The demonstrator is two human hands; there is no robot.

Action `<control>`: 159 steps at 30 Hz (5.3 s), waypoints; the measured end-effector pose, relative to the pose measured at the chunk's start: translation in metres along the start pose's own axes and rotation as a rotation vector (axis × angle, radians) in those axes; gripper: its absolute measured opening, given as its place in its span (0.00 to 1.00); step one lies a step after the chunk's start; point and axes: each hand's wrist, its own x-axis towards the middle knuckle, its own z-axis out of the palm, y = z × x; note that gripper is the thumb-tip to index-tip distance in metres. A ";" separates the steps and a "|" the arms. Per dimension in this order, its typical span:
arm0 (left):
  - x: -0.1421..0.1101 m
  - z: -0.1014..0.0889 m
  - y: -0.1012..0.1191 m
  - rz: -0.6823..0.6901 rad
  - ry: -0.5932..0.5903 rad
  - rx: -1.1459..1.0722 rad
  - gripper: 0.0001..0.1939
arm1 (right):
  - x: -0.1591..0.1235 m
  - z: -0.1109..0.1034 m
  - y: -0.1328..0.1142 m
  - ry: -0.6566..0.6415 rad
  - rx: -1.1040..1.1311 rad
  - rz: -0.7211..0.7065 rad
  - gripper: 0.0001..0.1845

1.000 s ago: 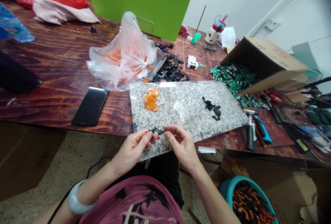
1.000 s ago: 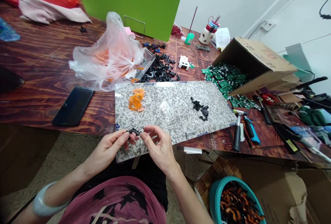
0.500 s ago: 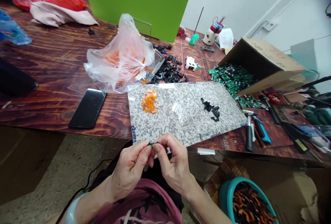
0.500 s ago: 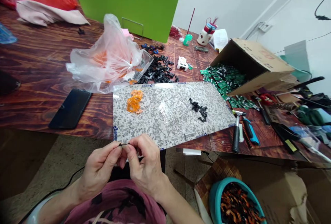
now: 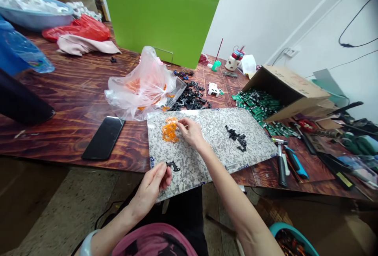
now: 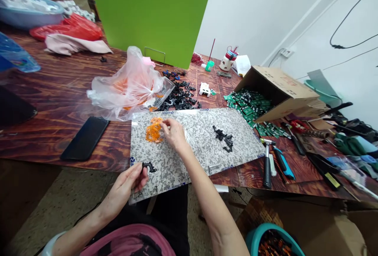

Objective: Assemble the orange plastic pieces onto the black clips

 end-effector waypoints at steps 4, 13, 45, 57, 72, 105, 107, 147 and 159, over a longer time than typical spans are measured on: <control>-0.002 -0.002 0.001 -0.004 0.016 -0.014 0.19 | 0.008 0.013 0.003 -0.006 -0.013 0.006 0.05; 0.001 -0.003 0.003 -0.015 0.062 -0.075 0.19 | -0.033 -0.015 -0.002 0.174 0.047 -0.014 0.11; -0.011 -0.004 -0.008 0.213 -0.136 0.389 0.16 | -0.131 -0.026 -0.040 -0.145 0.250 0.009 0.11; -0.004 -0.011 -0.015 0.118 -0.047 0.213 0.15 | -0.109 -0.026 -0.008 -0.135 -0.211 0.009 0.02; -0.010 0.001 -0.005 0.248 -0.102 0.397 0.12 | -0.139 -0.023 -0.065 0.098 0.112 -0.071 0.04; -0.013 -0.004 -0.001 0.336 -0.077 0.589 0.12 | -0.145 -0.015 -0.064 0.085 0.219 0.010 0.04; -0.013 -0.004 -0.001 0.342 -0.070 0.595 0.12 | -0.145 -0.014 -0.065 0.086 0.229 0.011 0.04; -0.010 -0.011 -0.003 0.380 -0.300 0.670 0.09 | -0.162 -0.026 -0.037 -0.046 0.399 -0.015 0.06; -0.012 -0.005 -0.001 0.377 -0.327 0.651 0.13 | -0.166 -0.030 -0.038 -0.028 0.365 0.051 0.06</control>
